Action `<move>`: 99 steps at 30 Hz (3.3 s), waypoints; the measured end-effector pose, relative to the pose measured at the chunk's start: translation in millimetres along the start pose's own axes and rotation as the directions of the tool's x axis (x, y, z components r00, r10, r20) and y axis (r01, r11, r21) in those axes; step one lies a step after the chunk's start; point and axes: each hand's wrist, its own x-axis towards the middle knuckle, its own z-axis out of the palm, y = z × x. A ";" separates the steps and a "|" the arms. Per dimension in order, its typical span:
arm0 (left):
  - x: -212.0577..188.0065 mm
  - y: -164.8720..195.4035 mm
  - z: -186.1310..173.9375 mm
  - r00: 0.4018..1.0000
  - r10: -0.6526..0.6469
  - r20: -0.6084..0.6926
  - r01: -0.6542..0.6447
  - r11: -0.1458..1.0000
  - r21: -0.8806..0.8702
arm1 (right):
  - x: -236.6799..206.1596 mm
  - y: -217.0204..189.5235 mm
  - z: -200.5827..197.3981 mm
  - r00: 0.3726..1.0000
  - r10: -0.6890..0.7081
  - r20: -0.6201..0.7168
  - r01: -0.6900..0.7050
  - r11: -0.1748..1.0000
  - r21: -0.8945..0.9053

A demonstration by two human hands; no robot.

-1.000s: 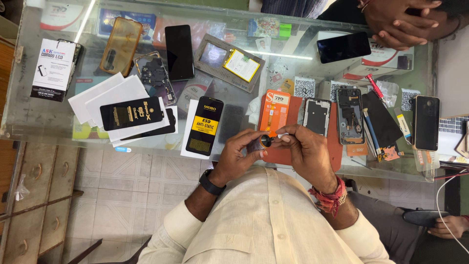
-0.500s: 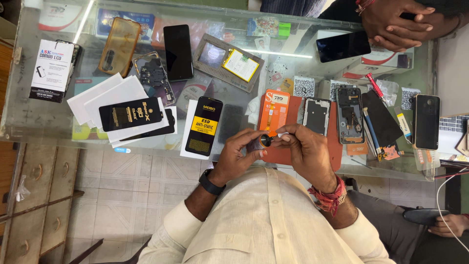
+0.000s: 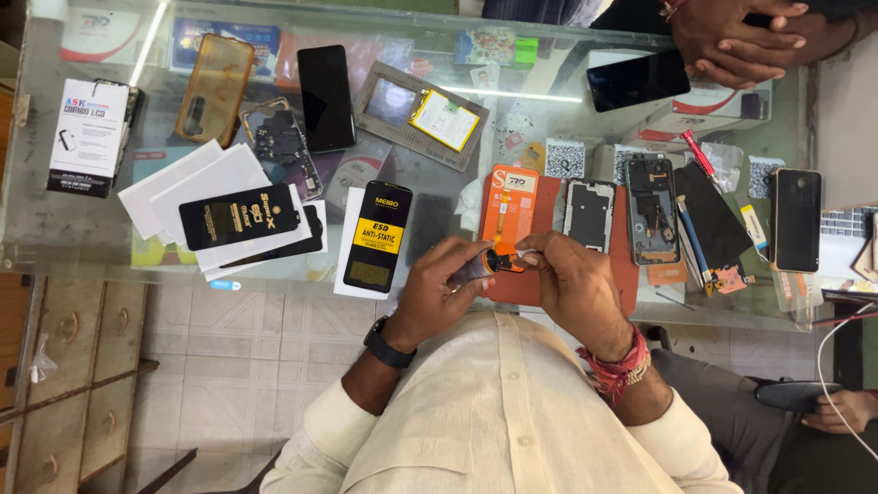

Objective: The person applies adhesive to the edges of a disassembled phone frame using a small tube. They then handle a new screen assembly, remove protective film, and align it with the frame. The person also handles a battery and other phone parts on the workbench.

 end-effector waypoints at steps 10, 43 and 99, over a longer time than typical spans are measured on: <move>2.3 11.4 -5.9 0.994 0.099 0.052 -0.110 0.957 0.267 | -10.6 6.4 14.7 0.998 -0.022 0.066 0.026 0.998 -0.063; 17.4 -70.1 -22.5 0.889 0.257 0.380 -0.418 0.796 0.439 | -54.3 -8.5 18.7 0.920 0.317 -0.229 -0.307 0.948 0.078; 15.3 24.9 -72.0 0.998 0.048 -0.042 -0.030 0.933 0.360 | -20.4 -5.3 54.2 0.911 0.345 -0.227 -0.413 0.764 -0.495</move>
